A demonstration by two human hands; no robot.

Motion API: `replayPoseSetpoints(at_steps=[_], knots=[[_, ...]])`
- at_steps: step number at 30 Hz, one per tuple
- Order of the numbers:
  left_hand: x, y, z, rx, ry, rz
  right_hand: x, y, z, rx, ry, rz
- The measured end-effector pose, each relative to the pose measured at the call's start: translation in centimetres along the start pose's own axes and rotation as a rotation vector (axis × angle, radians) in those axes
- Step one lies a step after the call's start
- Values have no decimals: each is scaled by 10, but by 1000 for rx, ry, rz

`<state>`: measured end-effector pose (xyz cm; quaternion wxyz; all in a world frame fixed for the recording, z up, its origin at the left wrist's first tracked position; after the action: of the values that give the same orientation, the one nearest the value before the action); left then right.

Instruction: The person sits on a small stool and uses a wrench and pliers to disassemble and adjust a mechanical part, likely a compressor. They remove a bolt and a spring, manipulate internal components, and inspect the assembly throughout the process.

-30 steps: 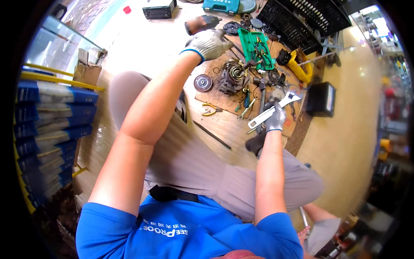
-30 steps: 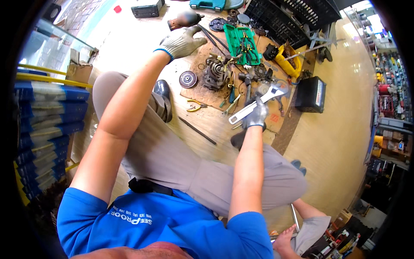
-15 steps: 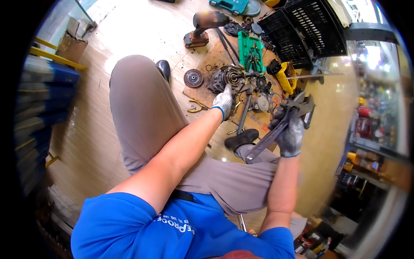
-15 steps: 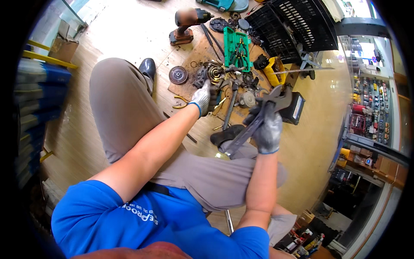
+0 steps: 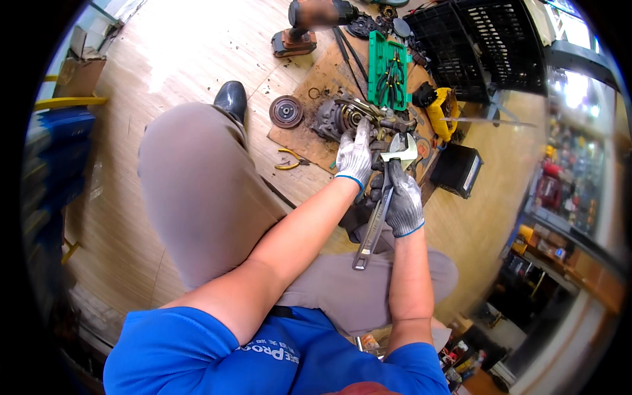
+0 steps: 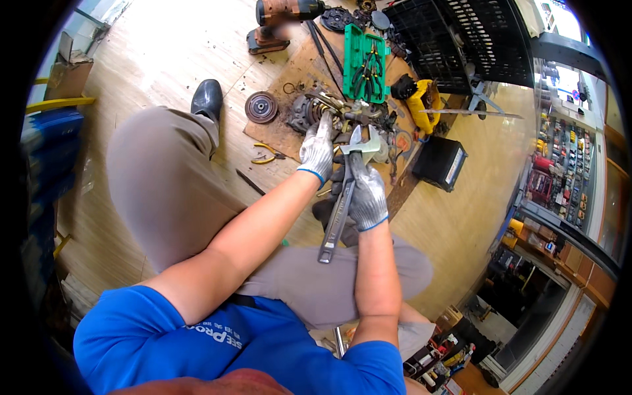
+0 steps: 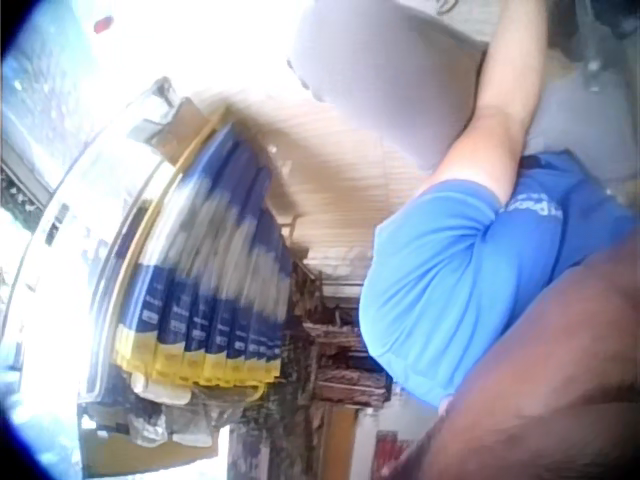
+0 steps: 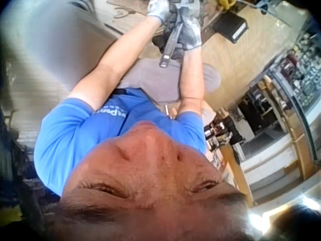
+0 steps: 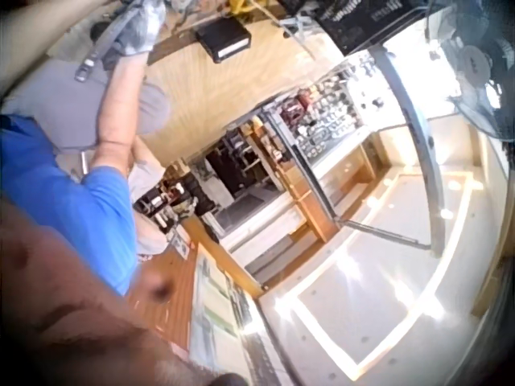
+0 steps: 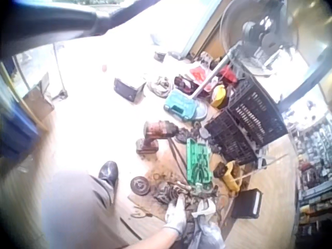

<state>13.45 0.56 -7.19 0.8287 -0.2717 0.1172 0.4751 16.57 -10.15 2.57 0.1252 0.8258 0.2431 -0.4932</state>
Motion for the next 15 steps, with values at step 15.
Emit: replayPoseSetpoints(at_steps=[15], knots=[[20,-31,37,1097,-848,-609,5,-40,0,246,-64,-156]])
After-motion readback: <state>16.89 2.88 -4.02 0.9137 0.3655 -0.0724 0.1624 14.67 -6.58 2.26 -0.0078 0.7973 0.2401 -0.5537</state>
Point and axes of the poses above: each hand's wrist, its own x-axis towards the middle knuckle, its own y-axis out of the back of the hand, z = x × y, the point moved 9 cm from there along x, towards the middle knuckle, and after that the axes turned 14 degrees about -y, right-handed, at the moved point
